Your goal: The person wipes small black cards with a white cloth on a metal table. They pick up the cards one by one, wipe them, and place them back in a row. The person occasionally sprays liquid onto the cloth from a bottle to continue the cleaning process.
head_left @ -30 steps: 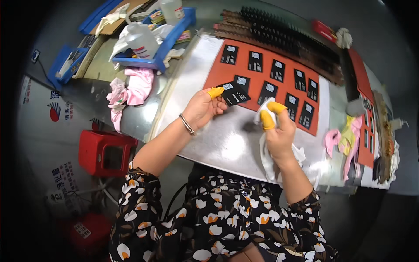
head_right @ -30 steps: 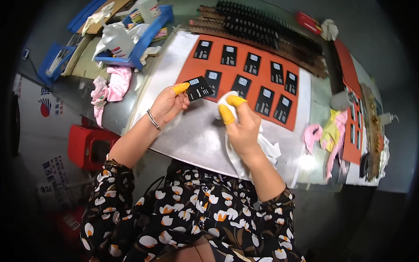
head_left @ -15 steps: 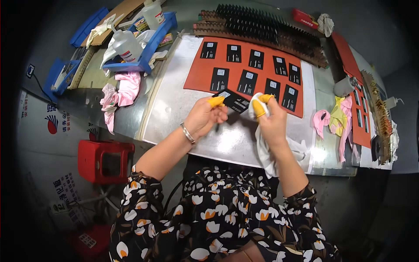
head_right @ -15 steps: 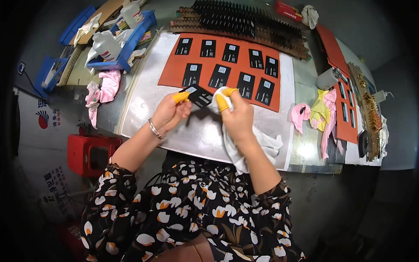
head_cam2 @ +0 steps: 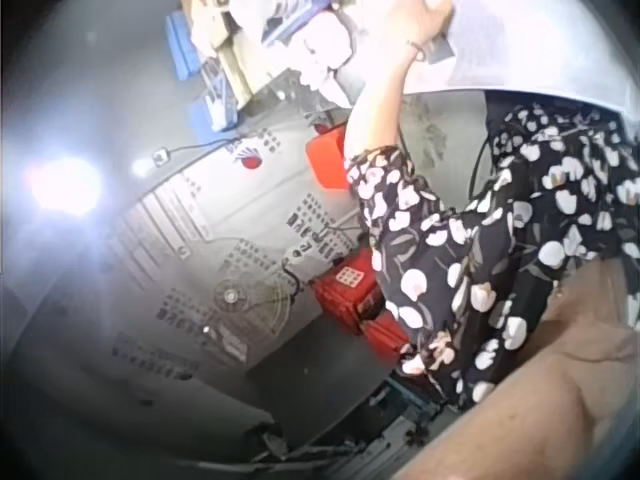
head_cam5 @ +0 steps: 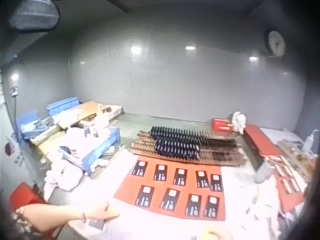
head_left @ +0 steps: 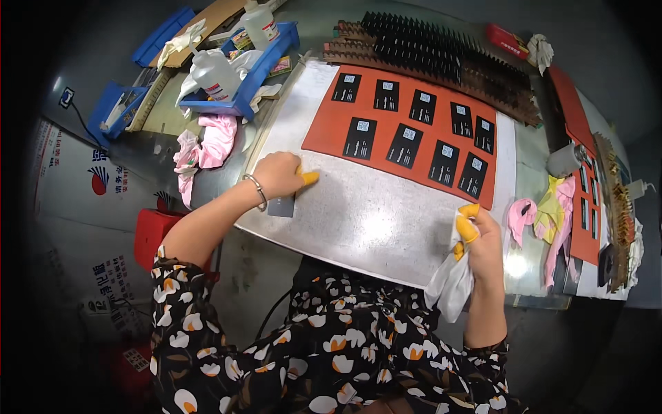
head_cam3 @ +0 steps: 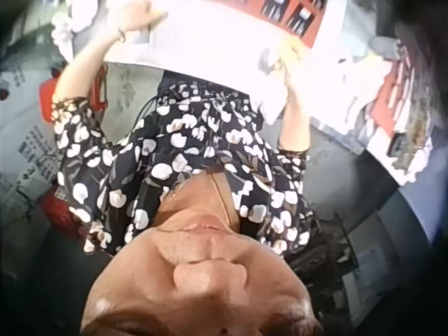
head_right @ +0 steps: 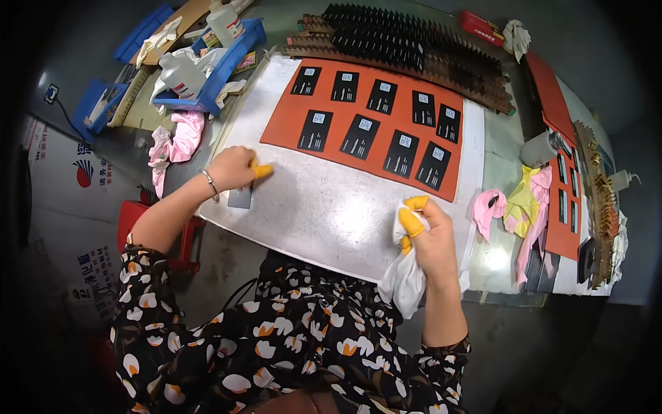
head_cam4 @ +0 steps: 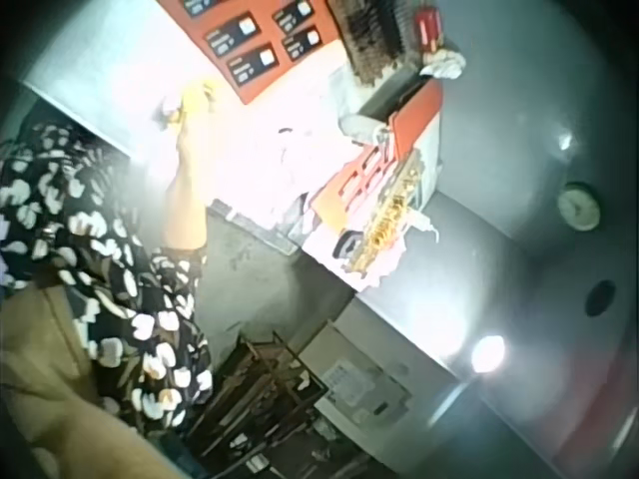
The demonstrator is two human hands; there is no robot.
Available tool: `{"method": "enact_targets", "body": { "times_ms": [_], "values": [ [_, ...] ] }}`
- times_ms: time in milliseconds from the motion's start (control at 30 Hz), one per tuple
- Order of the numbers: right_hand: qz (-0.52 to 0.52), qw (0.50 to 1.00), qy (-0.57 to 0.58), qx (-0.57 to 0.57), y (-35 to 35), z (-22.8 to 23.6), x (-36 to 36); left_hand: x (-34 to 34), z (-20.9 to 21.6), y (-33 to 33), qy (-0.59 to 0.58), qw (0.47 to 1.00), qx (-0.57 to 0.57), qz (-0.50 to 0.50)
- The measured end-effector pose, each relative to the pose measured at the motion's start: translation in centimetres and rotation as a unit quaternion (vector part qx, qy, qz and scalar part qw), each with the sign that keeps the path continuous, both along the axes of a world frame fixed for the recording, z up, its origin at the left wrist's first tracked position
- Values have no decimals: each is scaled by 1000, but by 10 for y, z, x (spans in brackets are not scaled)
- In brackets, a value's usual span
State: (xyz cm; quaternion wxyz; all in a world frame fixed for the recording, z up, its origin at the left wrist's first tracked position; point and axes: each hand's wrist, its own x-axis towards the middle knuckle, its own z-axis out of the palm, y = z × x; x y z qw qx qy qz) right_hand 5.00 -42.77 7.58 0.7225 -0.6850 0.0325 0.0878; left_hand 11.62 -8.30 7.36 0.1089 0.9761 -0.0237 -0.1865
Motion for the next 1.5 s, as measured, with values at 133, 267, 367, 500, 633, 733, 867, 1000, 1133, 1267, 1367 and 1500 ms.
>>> {"method": "enact_targets", "body": {
  "times_ms": [133,267,367,500,633,733,867,1000,1133,1267,1367,1500],
  "values": [
    [116,986,38,109,37,-6,39,34,-8,-21,5,877,-447,178],
    [142,973,0,184,100,-21,95,50,-12,-26,82,775,-574,253],
    [102,981,-13,165,126,-37,115,51,-11,-32,118,725,-619,278],
    [91,975,-24,201,134,-39,111,59,-20,-35,100,724,-610,306],
    [55,979,10,198,133,-30,104,76,-38,-41,-74,937,-331,79],
    [26,986,-129,101,107,-16,78,68,-15,-44,82,814,-529,227],
    [-78,920,-367,-115,76,-15,37,24,-7,-63,178,591,-742,263],
    [-105,825,-464,-305,78,-20,21,-20,-10,-98,196,596,-748,216],
    [-25,790,-522,-320,102,-26,-4,-32,1,-123,125,581,-758,268],
    [-90,887,-378,-249,76,-16,-6,-40,8,-107,128,665,-704,211],
    [-65,958,-230,-161,54,-11,-12,-51,6,-86,128,750,-625,175],
    [35,989,8,145,15,13,-22,-60,4,-51,-131,959,-250,-8]
  ]
}}
